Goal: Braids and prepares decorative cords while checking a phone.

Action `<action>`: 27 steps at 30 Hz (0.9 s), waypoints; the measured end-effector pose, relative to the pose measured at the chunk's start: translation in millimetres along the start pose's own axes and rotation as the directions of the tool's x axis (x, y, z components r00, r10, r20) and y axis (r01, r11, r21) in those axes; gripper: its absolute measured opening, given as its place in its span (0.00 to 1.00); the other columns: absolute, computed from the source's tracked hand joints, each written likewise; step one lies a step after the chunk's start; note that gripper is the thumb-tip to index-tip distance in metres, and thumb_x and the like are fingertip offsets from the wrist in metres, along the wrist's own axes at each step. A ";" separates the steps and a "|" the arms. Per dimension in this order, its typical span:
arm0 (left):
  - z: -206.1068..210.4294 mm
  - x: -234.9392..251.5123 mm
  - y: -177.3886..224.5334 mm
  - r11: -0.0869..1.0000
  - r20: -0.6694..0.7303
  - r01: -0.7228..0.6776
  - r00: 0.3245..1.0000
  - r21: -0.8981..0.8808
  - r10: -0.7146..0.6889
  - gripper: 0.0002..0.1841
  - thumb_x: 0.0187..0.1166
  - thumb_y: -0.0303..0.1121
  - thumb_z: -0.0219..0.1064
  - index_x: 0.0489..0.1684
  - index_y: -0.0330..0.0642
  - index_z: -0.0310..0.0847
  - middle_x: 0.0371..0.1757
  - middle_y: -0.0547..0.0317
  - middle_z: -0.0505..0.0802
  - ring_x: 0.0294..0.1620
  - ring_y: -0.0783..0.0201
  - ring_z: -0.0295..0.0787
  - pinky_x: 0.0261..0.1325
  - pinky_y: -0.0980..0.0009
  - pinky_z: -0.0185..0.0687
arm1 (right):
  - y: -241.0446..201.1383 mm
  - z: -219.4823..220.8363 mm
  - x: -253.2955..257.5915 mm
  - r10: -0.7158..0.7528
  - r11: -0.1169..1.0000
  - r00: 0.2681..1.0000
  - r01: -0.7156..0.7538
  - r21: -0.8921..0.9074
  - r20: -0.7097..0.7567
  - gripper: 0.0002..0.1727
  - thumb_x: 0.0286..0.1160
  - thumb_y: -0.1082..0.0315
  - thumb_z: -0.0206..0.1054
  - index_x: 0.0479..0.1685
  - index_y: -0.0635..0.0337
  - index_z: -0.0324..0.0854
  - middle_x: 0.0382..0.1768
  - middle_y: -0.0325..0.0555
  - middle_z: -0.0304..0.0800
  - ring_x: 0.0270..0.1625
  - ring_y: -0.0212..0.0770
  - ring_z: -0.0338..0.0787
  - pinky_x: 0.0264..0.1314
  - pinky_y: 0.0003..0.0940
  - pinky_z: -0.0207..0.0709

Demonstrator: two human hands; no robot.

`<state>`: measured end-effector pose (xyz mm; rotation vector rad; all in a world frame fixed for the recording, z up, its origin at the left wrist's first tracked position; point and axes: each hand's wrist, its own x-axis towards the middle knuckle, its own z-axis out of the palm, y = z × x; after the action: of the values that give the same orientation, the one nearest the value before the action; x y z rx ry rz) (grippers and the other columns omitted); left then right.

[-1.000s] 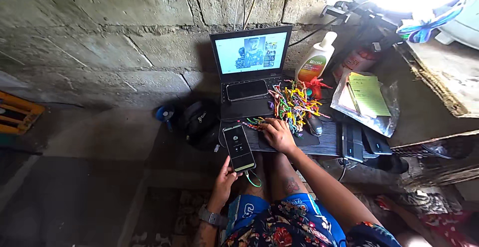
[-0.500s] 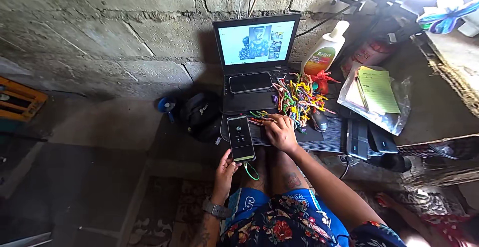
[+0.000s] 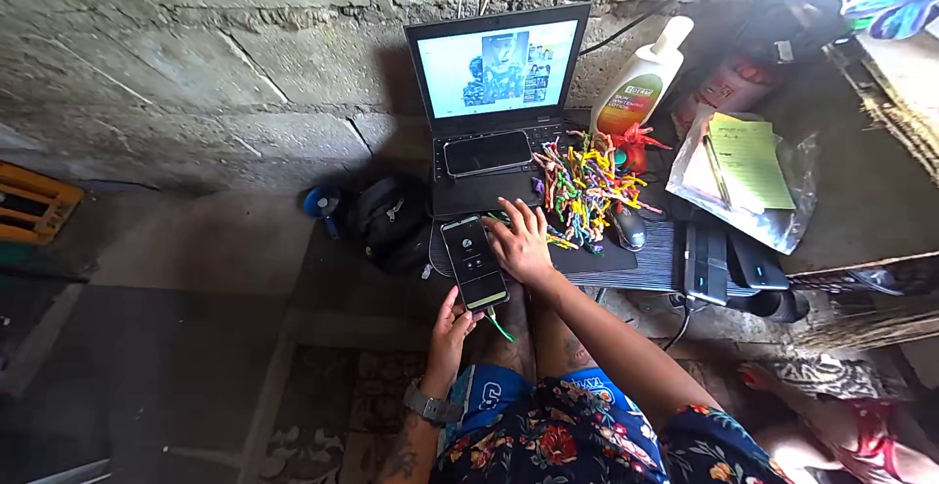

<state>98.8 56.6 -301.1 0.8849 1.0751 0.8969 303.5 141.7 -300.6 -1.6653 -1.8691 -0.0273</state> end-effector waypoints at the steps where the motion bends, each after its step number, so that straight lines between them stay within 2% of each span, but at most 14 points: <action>1: -0.3 -0.8 0.3 1.000 0.002 0.000 1.000 0.010 0.000 0.33 0.82 0.24 0.51 0.91 0.32 0.48 0.66 0.41 0.84 0.57 0.58 0.90 0.62 0.65 0.86 | -1.2 2.5 3.1 -0.003 1.000 1.000 0.003 -0.007 0.018 0.21 0.85 0.55 0.55 0.68 0.42 0.88 0.82 0.55 0.74 0.85 0.71 0.66 0.82 0.80 0.48; 5: -2.2 -1.7 0.3 1.000 0.005 0.003 1.000 0.017 -0.003 0.34 0.81 0.22 0.54 0.91 0.32 0.48 0.67 0.41 0.84 0.59 0.58 0.90 0.63 0.65 0.87 | -4.8 5.7 7.3 0.010 1.000 0.991 -0.007 -0.020 0.130 0.22 0.87 0.53 0.52 0.73 0.35 0.85 0.86 0.51 0.70 0.88 0.70 0.62 0.82 0.81 0.42; 7: -1.6 -1.0 0.3 1.000 -0.003 0.003 1.000 0.016 -0.003 0.35 0.79 0.20 0.55 0.90 0.31 0.48 0.65 0.42 0.85 0.58 0.58 0.91 0.63 0.65 0.87 | -4.5 4.3 7.6 0.024 1.000 0.986 -0.023 -0.009 0.167 0.23 0.88 0.53 0.52 0.75 0.36 0.83 0.87 0.50 0.68 0.88 0.70 0.61 0.83 0.81 0.41; 9: -0.3 -0.8 1.7 1.000 -0.016 0.010 1.000 0.001 -0.010 0.36 0.79 0.20 0.55 0.90 0.31 0.48 0.64 0.42 0.85 0.57 0.59 0.91 0.62 0.65 0.87 | -1.7 3.8 4.4 0.006 1.000 0.994 -0.004 -0.011 0.112 0.22 0.87 0.55 0.53 0.72 0.38 0.85 0.85 0.50 0.71 0.87 0.68 0.65 0.82 0.80 0.44; 11: 0.5 -0.6 2.5 1.000 -0.033 0.010 0.999 -0.011 -0.010 0.35 0.78 0.19 0.55 0.90 0.32 0.49 0.61 0.44 0.85 0.55 0.59 0.91 0.60 0.66 0.88 | 3.3 -0.3 0.6 -0.002 1.000 0.998 0.003 -0.018 0.070 0.17 0.83 0.61 0.58 0.64 0.47 0.88 0.80 0.51 0.77 0.84 0.67 0.70 0.81 0.80 0.49; 13: 0.2 -1.2 1.8 1.000 -0.048 0.005 0.999 -0.012 -0.006 0.35 0.78 0.19 0.54 0.90 0.32 0.50 0.59 0.46 0.86 0.53 0.61 0.92 0.59 0.67 0.88 | 9.8 -7.9 -1.8 0.047 0.999 0.987 -0.046 -0.016 0.157 0.16 0.83 0.65 0.58 0.60 0.55 0.87 0.78 0.52 0.79 0.85 0.63 0.70 0.84 0.76 0.46; 18: -2.7 -4.3 -0.6 0.999 -0.063 -0.010 0.998 -0.051 0.007 0.34 0.76 0.18 0.52 0.89 0.33 0.51 0.53 0.50 0.87 0.49 0.61 0.93 0.57 0.66 0.89 | 27.7 -20.5 1.4 -0.001 0.999 0.977 0.010 -0.043 0.215 0.15 0.82 0.67 0.57 0.57 0.56 0.87 0.66 0.50 0.88 0.74 0.57 0.83 0.77 0.68 0.63; 23: -3.5 -13.7 -2.5 0.993 -0.100 -0.009 0.995 -0.117 -0.003 0.35 0.76 0.17 0.51 0.88 0.35 0.51 0.51 0.52 0.86 0.48 0.62 0.93 0.56 0.66 0.90 | 42.1 -23.4 0.2 -0.005 0.998 0.986 0.016 -0.066 0.165 0.13 0.81 0.67 0.58 0.54 0.56 0.88 0.63 0.50 0.90 0.69 0.56 0.86 0.72 0.65 0.68; 27: -3.2 -14.5 -4.0 0.990 -0.131 -0.012 0.991 -0.143 -0.007 0.35 0.78 0.17 0.50 0.90 0.37 0.49 0.54 0.51 0.85 0.49 0.63 0.92 0.57 0.67 0.90 | 41.4 -30.9 -6.6 -0.072 0.997 0.997 0.072 -0.019 -0.026 0.13 0.83 0.63 0.61 0.53 0.56 0.90 0.62 0.53 0.90 0.67 0.57 0.88 0.70 0.60 0.75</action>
<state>93.1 42.4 -300.7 0.7153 1.1070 1.0331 354.2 131.5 -294.6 -1.6017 -1.9135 -0.0959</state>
